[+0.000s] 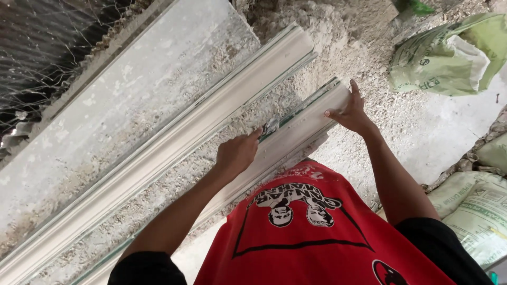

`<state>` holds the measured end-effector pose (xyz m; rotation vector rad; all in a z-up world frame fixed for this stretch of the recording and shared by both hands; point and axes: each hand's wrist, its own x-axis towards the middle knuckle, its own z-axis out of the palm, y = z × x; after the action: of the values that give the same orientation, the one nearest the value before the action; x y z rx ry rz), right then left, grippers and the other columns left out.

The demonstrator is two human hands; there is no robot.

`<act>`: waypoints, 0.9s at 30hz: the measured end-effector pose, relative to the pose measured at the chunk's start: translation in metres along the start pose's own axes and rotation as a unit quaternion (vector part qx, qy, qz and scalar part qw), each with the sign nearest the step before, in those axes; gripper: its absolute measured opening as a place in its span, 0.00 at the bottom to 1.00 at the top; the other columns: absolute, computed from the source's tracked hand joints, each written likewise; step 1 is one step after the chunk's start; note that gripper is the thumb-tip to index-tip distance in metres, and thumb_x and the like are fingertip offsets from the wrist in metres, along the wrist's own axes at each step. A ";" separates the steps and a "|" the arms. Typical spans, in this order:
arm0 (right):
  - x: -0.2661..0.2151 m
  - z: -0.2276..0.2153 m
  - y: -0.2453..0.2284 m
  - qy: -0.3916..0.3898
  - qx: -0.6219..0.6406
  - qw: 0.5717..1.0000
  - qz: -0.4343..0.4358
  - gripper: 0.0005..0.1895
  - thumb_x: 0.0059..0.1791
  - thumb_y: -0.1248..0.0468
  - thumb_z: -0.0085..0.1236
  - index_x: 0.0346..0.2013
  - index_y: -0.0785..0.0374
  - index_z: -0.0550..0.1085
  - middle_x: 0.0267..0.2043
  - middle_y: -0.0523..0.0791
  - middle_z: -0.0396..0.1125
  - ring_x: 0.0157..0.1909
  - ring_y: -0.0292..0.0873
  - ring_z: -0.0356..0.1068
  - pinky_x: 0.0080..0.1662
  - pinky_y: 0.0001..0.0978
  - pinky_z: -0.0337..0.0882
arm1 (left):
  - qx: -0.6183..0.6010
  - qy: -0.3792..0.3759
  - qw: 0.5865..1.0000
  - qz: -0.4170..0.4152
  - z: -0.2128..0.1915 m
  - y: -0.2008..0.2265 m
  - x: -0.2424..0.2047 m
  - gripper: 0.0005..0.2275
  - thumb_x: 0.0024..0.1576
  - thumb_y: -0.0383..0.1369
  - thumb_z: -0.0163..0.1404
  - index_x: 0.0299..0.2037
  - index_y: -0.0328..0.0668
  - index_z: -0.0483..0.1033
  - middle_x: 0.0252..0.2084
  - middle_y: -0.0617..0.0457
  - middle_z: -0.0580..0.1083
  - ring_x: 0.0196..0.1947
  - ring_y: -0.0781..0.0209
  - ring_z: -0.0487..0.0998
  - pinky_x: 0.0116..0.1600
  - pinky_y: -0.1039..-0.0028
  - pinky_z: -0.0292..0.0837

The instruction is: Using a hand scraper to remove excess plaster and refine the edges of decorative crown molding pieces.

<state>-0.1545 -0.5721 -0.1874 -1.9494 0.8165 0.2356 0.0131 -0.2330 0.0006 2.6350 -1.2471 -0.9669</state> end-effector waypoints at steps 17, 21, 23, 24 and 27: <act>0.000 0.005 0.005 0.026 0.026 0.998 -0.059 0.75 0.39 0.50 0.77 0.77 0.64 0.27 0.77 0.67 0.38 0.73 0.69 0.47 0.69 0.65 0.55 | 0.010 0.025 0.999 0.043 -0.003 0.025 0.033 0.20 0.66 0.36 0.42 0.69 0.51 0.66 0.18 0.53 0.69 0.10 0.62 0.66 0.12 0.66 0.60; 0.000 0.005 0.004 0.011 0.025 0.999 -0.028 0.76 0.38 0.49 0.76 0.79 0.63 0.27 0.73 0.64 0.49 0.73 0.66 0.52 0.70 0.64 0.57 | -0.004 0.009 1.000 0.024 0.007 0.067 0.086 0.18 0.69 0.35 0.36 0.68 0.47 0.65 0.17 0.54 0.69 0.10 0.63 0.66 0.12 0.69 0.61; -0.001 0.004 0.005 0.020 0.005 0.999 -0.046 0.77 0.38 0.50 0.77 0.78 0.64 0.26 0.73 0.64 0.49 0.72 0.66 0.51 0.70 0.64 0.55 | 0.011 0.046 0.998 0.046 0.022 0.095 0.135 0.16 0.70 0.36 0.38 0.66 0.47 0.68 0.18 0.55 0.70 0.12 0.64 0.66 0.15 0.69 0.59; 0.000 0.002 0.005 0.034 -0.014 0.997 -0.064 0.78 0.37 0.50 0.79 0.77 0.64 0.26 0.73 0.64 0.48 0.72 0.66 0.50 0.69 0.65 0.54 | 0.029 0.084 0.993 0.072 0.028 0.110 0.161 0.14 0.71 0.36 0.40 0.64 0.46 0.70 0.19 0.57 0.70 0.14 0.66 0.67 0.19 0.69 0.58; -0.003 0.006 0.005 0.031 0.019 0.998 -0.043 0.77 0.36 0.49 0.78 0.78 0.61 0.27 0.74 0.66 0.45 0.70 0.66 0.51 0.68 0.62 0.59 | 0.031 0.102 0.988 0.113 0.028 0.109 0.173 0.20 0.63 0.32 0.44 0.67 0.50 0.66 0.17 0.57 0.70 0.11 0.65 0.67 0.14 0.71 0.59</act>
<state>-0.1587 -0.5675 -0.1926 -1.9595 0.7695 0.1074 0.0059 -0.4241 -0.0755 2.4882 -1.5026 -0.6181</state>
